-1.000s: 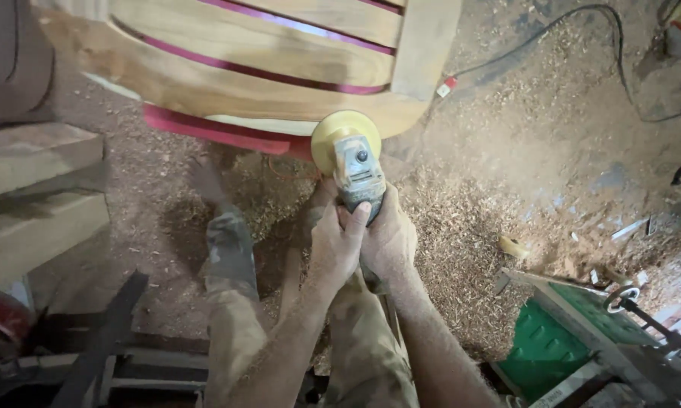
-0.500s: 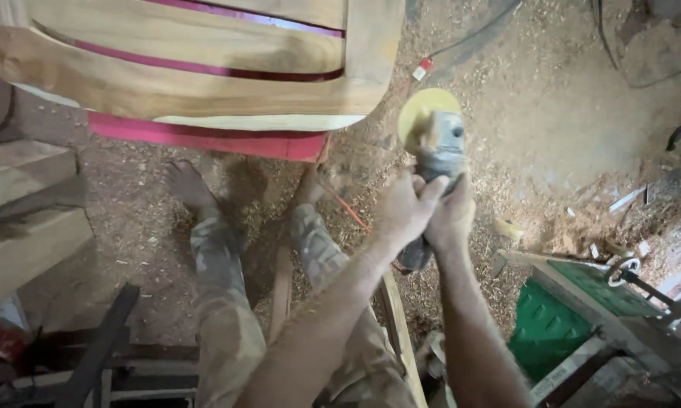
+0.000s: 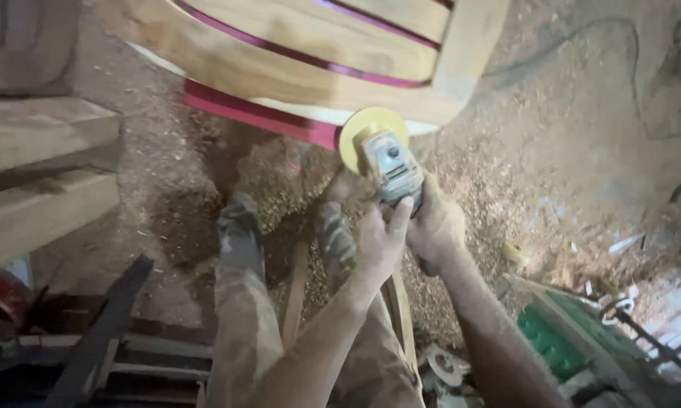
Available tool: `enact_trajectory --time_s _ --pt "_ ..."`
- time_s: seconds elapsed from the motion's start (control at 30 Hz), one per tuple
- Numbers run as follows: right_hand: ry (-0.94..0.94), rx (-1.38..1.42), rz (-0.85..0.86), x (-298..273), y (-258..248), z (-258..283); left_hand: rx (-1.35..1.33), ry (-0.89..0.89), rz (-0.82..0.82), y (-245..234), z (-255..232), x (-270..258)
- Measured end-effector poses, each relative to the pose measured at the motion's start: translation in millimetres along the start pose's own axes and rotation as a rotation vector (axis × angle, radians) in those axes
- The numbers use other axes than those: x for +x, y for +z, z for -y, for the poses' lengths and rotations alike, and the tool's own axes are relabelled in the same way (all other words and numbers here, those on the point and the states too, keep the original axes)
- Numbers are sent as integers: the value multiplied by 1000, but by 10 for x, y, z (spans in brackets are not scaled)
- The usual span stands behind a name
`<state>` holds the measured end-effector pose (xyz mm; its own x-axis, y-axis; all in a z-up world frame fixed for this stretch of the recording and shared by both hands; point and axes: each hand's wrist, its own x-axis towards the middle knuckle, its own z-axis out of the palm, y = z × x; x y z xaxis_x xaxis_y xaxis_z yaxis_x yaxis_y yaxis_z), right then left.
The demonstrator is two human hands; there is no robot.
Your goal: Sand the surface of a wooden chair part using a power sander.
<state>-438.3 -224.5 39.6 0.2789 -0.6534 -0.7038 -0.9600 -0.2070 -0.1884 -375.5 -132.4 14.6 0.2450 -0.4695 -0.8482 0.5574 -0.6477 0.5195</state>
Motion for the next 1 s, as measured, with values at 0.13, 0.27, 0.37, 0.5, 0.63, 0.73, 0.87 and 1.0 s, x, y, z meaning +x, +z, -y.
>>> enact_trajectory --time_s 0.13,0.27,0.37,0.5,0.63,0.73,0.87,1.0 --pt "-90 -15 4 -35 175 589 382 87 -172 -689 -332 -157" --pt "-176 5 -6 29 331 1128 62 324 -271 -1099 -51 42" --pt "-134 -19 8 50 373 1610 -61 210 -213 -1450 -124 160" --pt "-107 -13 21 146 431 2118 -33 189 -224 -1900 -326 268" --pt "-106 -27 33 260 522 2511 36 113 -236 -2320 -584 360" --pt "-121 -10 23 415 636 2785 55 105 -206 -2659 -804 464" --pt "-91 69 84 522 660 3172 88 18 -161 -3042 -1256 476" --pt "-110 96 -4 455 584 3091 91 -44 -145 -2912 -1109 516"
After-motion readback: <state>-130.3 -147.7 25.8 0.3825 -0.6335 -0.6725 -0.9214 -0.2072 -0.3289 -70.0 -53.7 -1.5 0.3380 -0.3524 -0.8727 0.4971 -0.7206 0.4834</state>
